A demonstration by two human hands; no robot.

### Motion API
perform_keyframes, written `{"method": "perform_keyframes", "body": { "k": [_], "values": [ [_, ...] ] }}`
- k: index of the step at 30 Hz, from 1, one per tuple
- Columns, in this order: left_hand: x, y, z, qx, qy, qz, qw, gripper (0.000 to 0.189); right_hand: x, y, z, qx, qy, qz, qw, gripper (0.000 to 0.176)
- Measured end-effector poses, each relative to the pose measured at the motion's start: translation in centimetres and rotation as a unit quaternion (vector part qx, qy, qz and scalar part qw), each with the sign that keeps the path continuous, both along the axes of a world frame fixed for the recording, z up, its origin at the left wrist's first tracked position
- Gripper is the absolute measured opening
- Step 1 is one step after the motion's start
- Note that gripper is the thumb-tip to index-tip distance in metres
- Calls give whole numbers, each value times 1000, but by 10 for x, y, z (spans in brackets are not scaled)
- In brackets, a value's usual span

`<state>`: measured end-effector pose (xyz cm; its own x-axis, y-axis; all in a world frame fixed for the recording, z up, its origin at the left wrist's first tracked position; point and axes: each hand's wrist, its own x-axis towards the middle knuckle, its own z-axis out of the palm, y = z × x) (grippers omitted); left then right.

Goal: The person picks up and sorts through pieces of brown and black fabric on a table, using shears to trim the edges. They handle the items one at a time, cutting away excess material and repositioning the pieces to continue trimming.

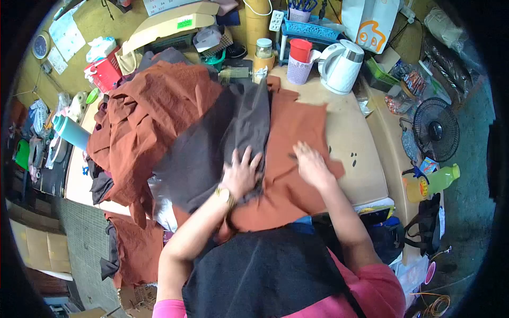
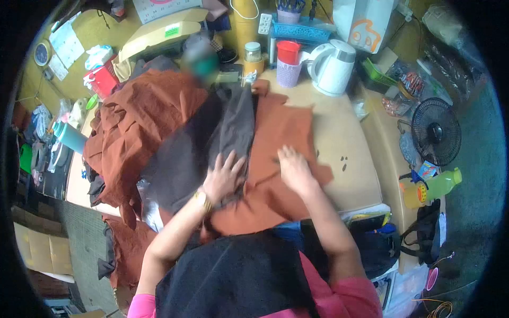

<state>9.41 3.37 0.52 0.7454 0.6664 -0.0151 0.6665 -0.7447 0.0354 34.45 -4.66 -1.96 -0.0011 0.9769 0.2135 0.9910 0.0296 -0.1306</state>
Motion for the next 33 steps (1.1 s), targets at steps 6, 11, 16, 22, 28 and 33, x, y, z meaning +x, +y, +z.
{"method": "perform_keyframes", "body": {
  "k": [6,11,16,22,28,33],
  "values": [
    [-17,-48,95,-274,176,60,943,66,-13,-30,105,-165,408,-18,898,24],
    [47,17,38,140,-350,-28,926,45,8,60,45,88,206,-95,970,30],
    [14,48,-18,-97,-371,68,921,38,0,53,37,-224,295,-54,927,39],
    [-10,28,8,-212,-453,36,865,67,-26,50,40,-182,654,7,734,20],
    [-31,34,60,-210,-464,8,861,54,-66,57,101,-70,694,284,658,17],
    [-49,34,97,-56,-303,-117,944,22,-60,34,117,-127,780,390,472,23]
  ]
}}
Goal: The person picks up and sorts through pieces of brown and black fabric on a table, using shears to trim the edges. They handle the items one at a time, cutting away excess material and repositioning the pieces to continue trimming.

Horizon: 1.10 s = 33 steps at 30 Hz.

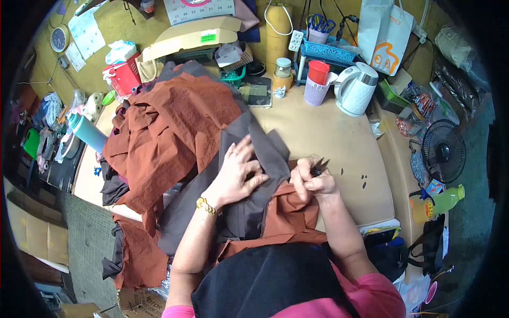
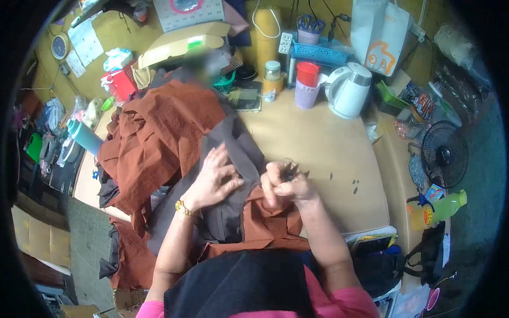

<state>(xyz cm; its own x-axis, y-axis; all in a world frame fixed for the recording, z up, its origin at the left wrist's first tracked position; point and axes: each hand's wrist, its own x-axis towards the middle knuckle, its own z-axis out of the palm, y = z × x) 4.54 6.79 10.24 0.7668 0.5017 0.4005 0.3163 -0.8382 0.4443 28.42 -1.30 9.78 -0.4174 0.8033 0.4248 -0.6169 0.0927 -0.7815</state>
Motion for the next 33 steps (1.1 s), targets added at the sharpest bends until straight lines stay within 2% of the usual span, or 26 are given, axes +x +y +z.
{"method": "perform_keyframes", "body": {
  "k": [2,3,6,7,8,10,11,13,14,15,16,17,19,21,23,24,25,27,28,29,30,31,32,33],
  "values": [
    [6,-3,-4,-75,9,-25,997,26,-3,-1,2,-22,49,39,998,25],
    [13,-13,0,-54,-31,-31,998,33,-7,-1,3,-23,48,39,998,25],
    [23,-26,13,96,-3,-53,994,37,-19,-12,11,-7,14,1,1000,29],
    [27,-26,16,79,-33,-66,994,40,-21,-19,18,12,-27,-1,1000,31],
    [24,-24,22,42,30,-66,996,23,-23,-25,26,31,-67,-2,997,34],
    [20,-14,12,3,96,-81,992,18,-21,-35,40,65,-151,-16,986,36],
    [18,-12,-1,53,-3,-67,996,17,-20,-40,37,34,-126,-22,991,33],
    [9,-20,1,107,-121,41,986,5,-18,-45,24,7,-100,-28,995,31],
    [5,-23,0,148,-197,85,965,7,-18,-44,14,-162,4,-45,986,27],
    [0,-28,1,166,-233,107,952,13,-16,-43,-1,-324,107,-59,938,26],
    [-1,-34,-1,189,-257,147,936,13,-13,-42,-36,-434,16,-167,885,23],
    [-4,-36,-5,200,-269,150,930,20,-20,-42,-66,-429,-103,-197,876,22],
    [-8,-40,-15,213,-281,152,923,27,-44,-44,-109,-161,-256,-171,938,19],
    [-8,-45,-21,241,-254,150,925,43,-62,-28,-141,56,-290,-180,938,18],
    [-11,-49,-15,259,-244,149,923,48,-58,-14,-150,174,-294,-198,919,17],
    [-13,-51,-12,277,-234,148,920,53,-54,-7,-144,204,-288,-204,913,16],
    [-16,-52,-11,277,-240,157,917,48,-54,-9,-121,206,-287,-203,913,16],
    [-25,-55,-4,276,-237,171,916,44,-52,-21,-13,0,-216,-231,949,6],
    [-30,-56,0,275,-236,184,914,40,-50,-22,16,-103,-177,-241,949,4],
    [-36,-60,2,277,-224,207,911,30,-46,-18,22,-101,-177,-242,949,4],
    [-37,-69,10,266,-237,227,906,15,-42,-14,27,7,-247,-340,907,7],
    [-38,-73,20,277,-214,189,918,9,-40,-12,32,112,-311,-429,841,10],
    [-39,-76,28,287,-190,151,927,5,-42,-14,43,113,-311,-429,841,10],
    [-37,-77,34,270,-153,96,946,6,-47,-17,57,217,-358,-445,791,16]
  ]
}}
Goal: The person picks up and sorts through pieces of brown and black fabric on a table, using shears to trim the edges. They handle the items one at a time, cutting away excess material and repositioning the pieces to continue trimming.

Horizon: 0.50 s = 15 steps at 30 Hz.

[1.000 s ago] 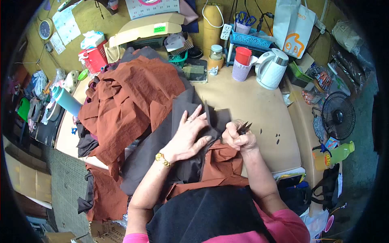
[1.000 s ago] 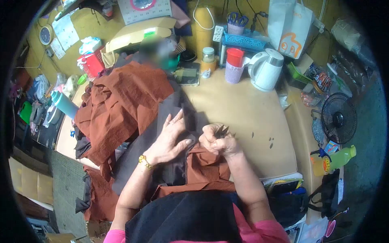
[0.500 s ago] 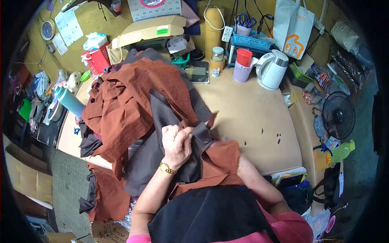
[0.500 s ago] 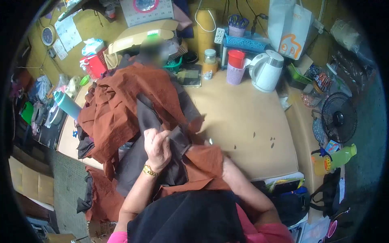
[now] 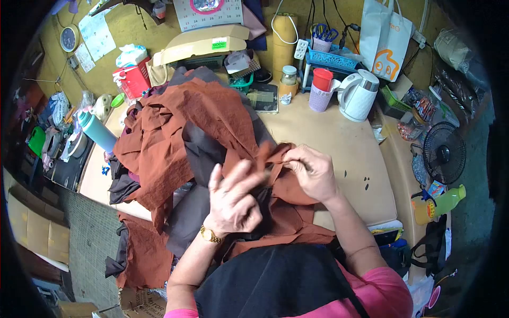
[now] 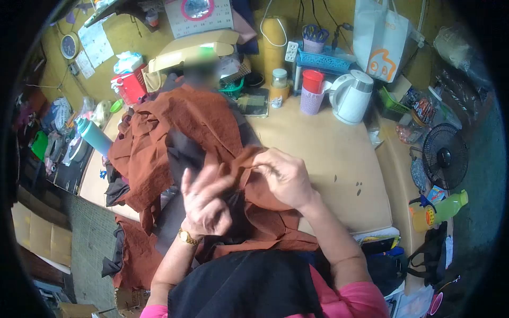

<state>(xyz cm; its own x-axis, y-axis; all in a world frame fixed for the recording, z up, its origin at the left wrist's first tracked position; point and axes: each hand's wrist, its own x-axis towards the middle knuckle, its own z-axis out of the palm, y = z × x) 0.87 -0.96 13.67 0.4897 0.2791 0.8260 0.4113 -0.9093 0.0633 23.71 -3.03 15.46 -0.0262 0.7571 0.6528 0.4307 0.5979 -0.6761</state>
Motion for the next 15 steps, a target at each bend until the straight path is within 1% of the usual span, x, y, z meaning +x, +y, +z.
{"method": "perform_keyframes", "body": {
  "k": [1,2,3,4,5,6,7,8,9,10,11,12,13,14,15],
  "values": [
    [2,2,10,-14,10,-69,997,4,-4,0,8,78,-98,-8,992,22],
    [2,2,10,-55,1,-63,997,8,-7,2,10,159,-160,-14,974,33],
    [5,2,15,-93,-7,-58,994,12,-11,1,14,161,-160,-14,974,33],
    [12,-4,20,-205,-48,-36,977,23,-15,-3,22,179,-186,-12,966,34],
    [16,-9,29,-312,-63,-37,947,27,-17,-7,28,195,-211,-10,958,34],
    [15,-5,32,-364,-4,-2,931,28,-14,-8,33,177,-213,2,961,24],
    [13,-3,33,-415,56,32,908,29,-13,-5,34,177,-213,2,961,24],
    [12,2,22,-380,51,11,924,28,-12,-1,35,112,-149,3,983,19],
    [11,6,9,-380,51,11,923,28,-11,3,35,46,-83,3,995,15],
    [10,8,-4,-399,51,14,915,28,-10,9,30,-45,-27,-17,998,14],
    [10,9,-15,-417,51,16,908,28,-2,20,18,-44,-27,-16,999,14],
    [9,7,-23,-427,41,11,903,29,10,35,1,-161,-20,-15,987,20],
    [9,4,-29,-427,42,11,903,29,20,48,-23,-277,-12,-13,961,28],
    [10,1,-34,-398,30,30,916,29,30,64,-57,-277,-13,-12,961,28],
    [12,-3,-37,-369,17,49,928,29,39,82,-93,-345,-15,13,939,44]
  ]
}}
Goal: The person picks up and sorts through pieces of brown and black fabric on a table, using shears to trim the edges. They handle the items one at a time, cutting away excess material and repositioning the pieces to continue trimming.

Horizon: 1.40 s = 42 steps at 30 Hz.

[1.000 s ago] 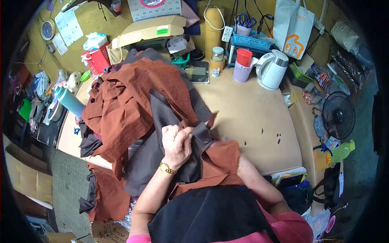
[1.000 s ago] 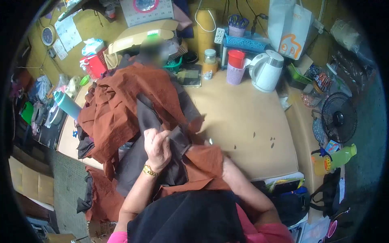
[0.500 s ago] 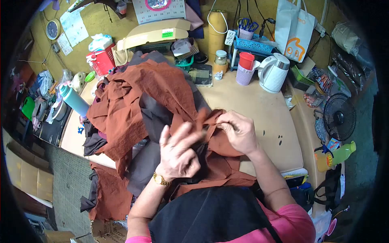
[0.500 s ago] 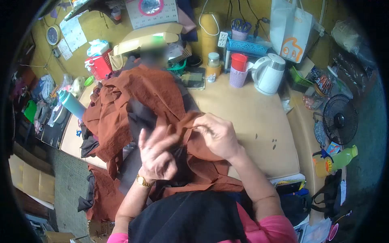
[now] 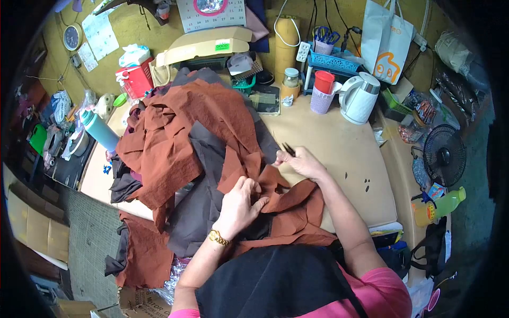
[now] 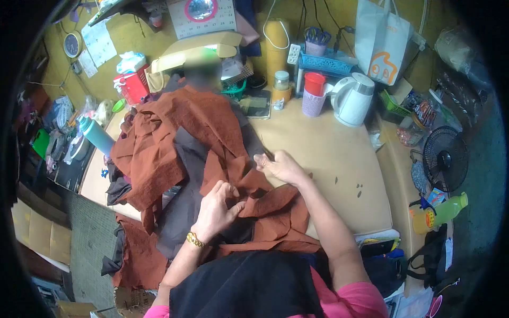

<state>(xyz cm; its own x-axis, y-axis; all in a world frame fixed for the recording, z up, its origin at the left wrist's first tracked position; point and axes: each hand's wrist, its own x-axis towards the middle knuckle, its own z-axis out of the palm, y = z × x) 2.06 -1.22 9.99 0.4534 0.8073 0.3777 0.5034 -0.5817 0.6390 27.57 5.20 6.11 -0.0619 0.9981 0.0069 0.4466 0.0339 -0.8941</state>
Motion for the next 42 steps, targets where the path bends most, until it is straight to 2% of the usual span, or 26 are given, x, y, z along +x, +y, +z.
{"method": "perform_keyframes", "body": {
  "k": [2,4,5,6,8,9,10,12,13,15,17,18,20,22,23,24,26,27,28,30,31,35,37,38,40,42],
  "values": [
    [2,-4,-4,8,9,8,1000,31,-6,-1,-4,-124,43,54,990,86],
    [3,-5,-10,-1,15,-14,1000,32,-25,-6,-19,-95,-14,48,994,88],
    [4,-6,-8,-3,34,-13,999,31,-27,-1,-28,-96,-55,119,987,80],
    [3,-6,-10,-3,36,-13,999,31,-26,-2,-33,-96,-54,119,987,80],
    [-1,-3,-17,-7,123,22,992,30,-23,-6,-43,-101,21,168,980,66],
    [-5,-2,-22,-8,123,24,992,30,-24,-11,-42,-28,-51,137,989,53],
    [-9,1,-28,-20,178,17,984,32,-21,-10,-41,-28,-51,140,988,53],
    [-12,1,-37,-36,235,8,971,33,-16,-13,-36,-76,-217,128,965,33],
    [-11,3,-39,-43,245,2,969,36,-16,-20,-31,38,-243,99,964,19],
    [-6,8,-35,-46,253,-4,966,39,-14,-21,-2,68,-187,63,978,19],
    [5,12,-23,85,159,24,983,40,-17,-24,39,148,-92,21,984,16],
    [10,17,-20,108,122,35,986,41,-20,-26,60,202,-53,12,978,17],
    [19,21,15,159,54,28,985,36,-32,-41,112,364,-99,-34,926,26],
    [20,36,34,230,-32,-72,970,34,-33,-44,148,480,-145,-42,864,32],
    [19,37,43,223,-19,-91,970,28,-31,-44,160,533,-175,-47,826,36],
    [18,37,46,226,-20,-91,970,28,-31,-47,173,536,-175,-47,824,36],
    [14,39,50,158,-89,-143,973,23,-33,-53,197,609,-247,-35,753,35],
    [13,40,48,183,-108,-138,967,25,-32,-52,202,613,-268,-34,742,34],
    [13,36,46,186,-108,-138,967,25,-31,-51,205,615,-268,-35,740,34],
    [13,20,39,92,-230,-67,966,30,-29,-47,208,597,-302,-41,742,33],
    [12,16,32,102,-259,-60,959,35,-28,-43,206,589,-302,-42,748,34],
    [20,-5,18,107,-339,-8,935,30,-34,-33,201,584,-291,-15,758,32],
    [21,-13,19,-128,-400,-28,907,19,-42,-33,202,576,-297,12,762,30],
    [22,-15,24,-129,-401,-28,906,19,-48,-30,202,575,-297,14,762,30],
    [25,-18,37,-163,-349,-34,922,11,-60,-21,198,597,-247,70,760,30],
    [24,-13,28,-159,-352,-30,922,13,-74,-13,191,601,-102,49,791,19]
  ]
}}
